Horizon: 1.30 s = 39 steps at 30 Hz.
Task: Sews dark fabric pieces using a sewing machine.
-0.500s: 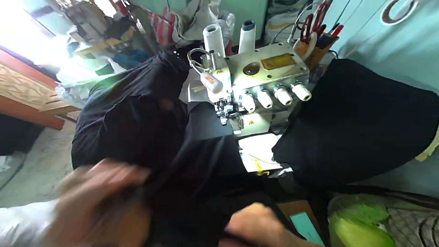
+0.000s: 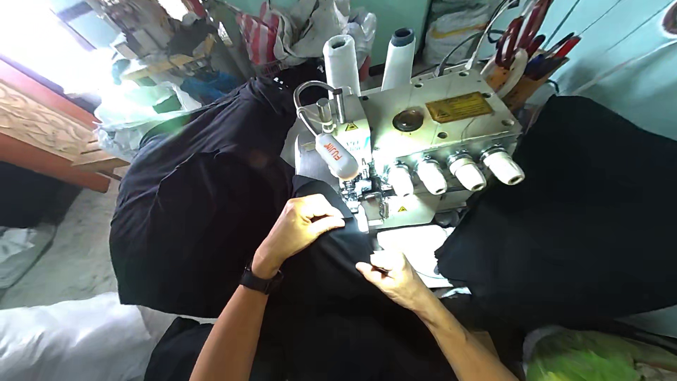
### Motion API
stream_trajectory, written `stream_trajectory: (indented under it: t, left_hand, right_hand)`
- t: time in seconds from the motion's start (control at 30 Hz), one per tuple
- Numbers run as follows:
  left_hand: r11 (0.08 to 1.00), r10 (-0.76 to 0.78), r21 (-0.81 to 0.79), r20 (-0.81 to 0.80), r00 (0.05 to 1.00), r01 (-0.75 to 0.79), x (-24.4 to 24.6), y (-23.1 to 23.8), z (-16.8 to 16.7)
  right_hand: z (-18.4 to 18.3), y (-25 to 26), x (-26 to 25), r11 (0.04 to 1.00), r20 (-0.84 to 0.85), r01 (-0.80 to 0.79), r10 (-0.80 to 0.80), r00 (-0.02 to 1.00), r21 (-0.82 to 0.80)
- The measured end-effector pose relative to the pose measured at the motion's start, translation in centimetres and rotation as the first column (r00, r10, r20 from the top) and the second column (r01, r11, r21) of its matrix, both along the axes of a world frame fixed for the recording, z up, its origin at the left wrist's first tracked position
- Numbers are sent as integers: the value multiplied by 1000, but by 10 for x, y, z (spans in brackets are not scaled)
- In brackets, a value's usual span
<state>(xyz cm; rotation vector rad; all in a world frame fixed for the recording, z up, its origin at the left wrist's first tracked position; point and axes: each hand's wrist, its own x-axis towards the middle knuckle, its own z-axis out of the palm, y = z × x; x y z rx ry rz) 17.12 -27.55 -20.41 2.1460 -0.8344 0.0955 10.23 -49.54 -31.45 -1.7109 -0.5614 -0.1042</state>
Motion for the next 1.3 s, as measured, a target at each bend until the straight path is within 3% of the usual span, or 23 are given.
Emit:
stream_trajectory:
  t: [0.27,0.3,0.37,0.43,0.5,0.6,0.7,0.77,0.83,0.9,0.97,1.03,1.1,1.17,1.2,1.23,1.27,1.3]
  left_hand:
    - [977,208,-44,1,978,-207,-11,-15,-6]
    - [970,244,-34,50,969,-242,-14,-19,-8]
    - [935,291,132,250,923,-331,-31,-30,-11]
    - [831,319,278,472,822,-482,-58,-51,-16]
    - [740,376,307,549,747,-598,-76,-69,-30]
    - [771,448,269,414,792,-577,-72,-69,-35]
    - [831,393,286,302,868,-476,-56,-56,-24]
    - [885,335,258,222,916,-387,-44,-46,-16]
    - [933,322,154,44,946,-325,-31,-31,-6]
    - [923,383,-27,-37,923,-384,-27,-7,-3]
    - [829,524,-230,1,852,-510,-40,25,-8]
    - [628,733,-444,64,677,-638,-68,71,-21]
    - [324,930,-605,63,363,-727,-105,131,-40]
    - [-61,992,-666,-123,28,-743,-139,190,-72]
    - [-220,948,-630,-317,-12,-745,-156,209,-93]
    - [-296,841,-562,-537,69,-772,-172,216,-115]
    - [-311,685,-479,-712,156,-821,-186,210,-138]
    - [-266,543,-381,-818,188,-886,-195,196,-157]
  right_hand:
    - [1,9,-14,974,67,204,-198,978,-96]
    - [2,8,-17,965,80,221,-211,974,-142]
    - [6,7,-29,927,171,271,-233,957,-258]
    - [10,6,-40,896,288,338,-255,923,-290]
    - [14,6,-41,872,355,408,-303,885,-272]
    - [25,10,-28,893,296,403,-336,894,-202]
    - [40,12,-19,976,-7,220,-220,975,1]
    - [47,14,-15,981,-222,149,-118,968,127]
    - [48,17,-11,970,-318,134,-65,946,201]
    - [47,21,-9,959,-379,140,-38,925,245]
    - [47,23,-9,948,-420,157,-27,907,278]
    - [49,24,-11,920,-471,185,1,882,347]
    - [52,26,-12,888,-520,217,29,854,405]
    - [49,28,-10,905,-494,206,6,869,373]
    - [46,30,-9,931,-446,193,-36,894,311]
    - [44,30,-8,952,-391,177,-68,918,249]
    - [42,29,-8,965,-347,168,-90,933,203]
    - [42,28,-9,967,-322,174,-108,941,184]
